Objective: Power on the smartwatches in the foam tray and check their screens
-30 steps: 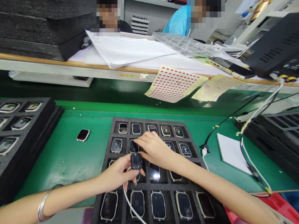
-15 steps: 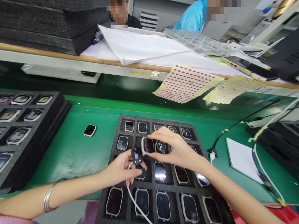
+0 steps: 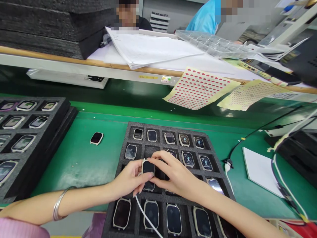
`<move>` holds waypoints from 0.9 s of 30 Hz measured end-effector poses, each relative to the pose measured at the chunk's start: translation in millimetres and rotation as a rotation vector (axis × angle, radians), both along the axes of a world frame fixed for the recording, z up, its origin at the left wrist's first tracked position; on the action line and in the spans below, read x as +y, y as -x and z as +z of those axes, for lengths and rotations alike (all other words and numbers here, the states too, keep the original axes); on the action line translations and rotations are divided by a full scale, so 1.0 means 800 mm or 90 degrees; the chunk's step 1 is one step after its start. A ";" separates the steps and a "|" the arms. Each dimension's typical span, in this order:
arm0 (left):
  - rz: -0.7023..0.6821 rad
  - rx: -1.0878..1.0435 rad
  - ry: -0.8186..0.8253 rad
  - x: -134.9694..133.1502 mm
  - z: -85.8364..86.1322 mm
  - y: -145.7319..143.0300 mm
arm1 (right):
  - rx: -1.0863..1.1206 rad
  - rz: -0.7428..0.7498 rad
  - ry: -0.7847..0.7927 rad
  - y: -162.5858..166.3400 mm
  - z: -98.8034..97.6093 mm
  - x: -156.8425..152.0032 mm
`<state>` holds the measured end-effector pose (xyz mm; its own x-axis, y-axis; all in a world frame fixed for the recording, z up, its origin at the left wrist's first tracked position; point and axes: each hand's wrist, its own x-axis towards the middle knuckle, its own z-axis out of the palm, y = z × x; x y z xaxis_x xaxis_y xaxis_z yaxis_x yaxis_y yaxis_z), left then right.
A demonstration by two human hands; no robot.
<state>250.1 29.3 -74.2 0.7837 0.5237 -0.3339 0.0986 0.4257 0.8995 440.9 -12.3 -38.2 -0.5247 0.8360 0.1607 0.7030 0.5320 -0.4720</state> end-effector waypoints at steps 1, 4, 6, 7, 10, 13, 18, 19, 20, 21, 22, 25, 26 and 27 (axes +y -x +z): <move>0.004 -0.003 -0.003 0.000 0.000 0.000 | 0.000 -0.008 -0.013 0.001 0.000 -0.002; 0.020 -0.011 -0.014 0.000 -0.002 0.000 | -0.005 -0.064 -0.092 0.009 0.002 -0.015; 0.026 -0.015 -0.015 0.000 -0.002 0.000 | 0.009 -0.083 -0.159 0.019 0.000 -0.035; 0.024 -0.017 -0.014 0.000 -0.002 0.000 | 0.016 -0.067 -0.194 0.025 -0.004 -0.049; 0.011 -0.022 -0.012 0.002 0.000 -0.001 | -0.034 0.039 -0.269 0.042 -0.022 -0.094; 0.013 -0.019 -0.013 0.005 0.002 -0.001 | -0.155 0.055 -0.250 0.046 -0.035 -0.125; 0.036 -0.018 -0.025 0.005 0.003 0.000 | -0.233 0.023 -0.208 0.030 -0.034 -0.128; 0.043 -0.020 -0.031 0.005 0.003 0.000 | -0.235 0.011 -0.197 0.027 -0.034 -0.124; 0.050 -0.023 -0.036 0.005 0.003 0.000 | -0.234 0.000 -0.183 0.023 -0.034 -0.120; 0.055 -0.028 -0.040 0.005 0.004 0.001 | -0.229 -0.004 -0.171 0.020 -0.033 -0.116; 0.058 -0.032 -0.042 0.005 0.005 0.001 | -0.217 0.003 -0.160 0.016 -0.032 -0.110; 0.053 -0.034 -0.037 0.005 0.006 0.001 | -0.121 0.010 -0.097 0.005 -0.019 -0.087; 0.050 -0.030 -0.035 0.005 0.006 0.001 | -0.073 0.001 -0.072 0.002 -0.013 -0.077; 0.046 -0.027 -0.034 0.005 0.006 0.001 | -0.030 -0.017 -0.050 -0.001 -0.008 -0.066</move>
<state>249.2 33.0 -69.2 0.7557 0.5961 -0.2713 0.0308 0.3814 0.9239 442.1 -65.1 -44.3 -0.5105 0.8358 0.2023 0.7384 0.5466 -0.3949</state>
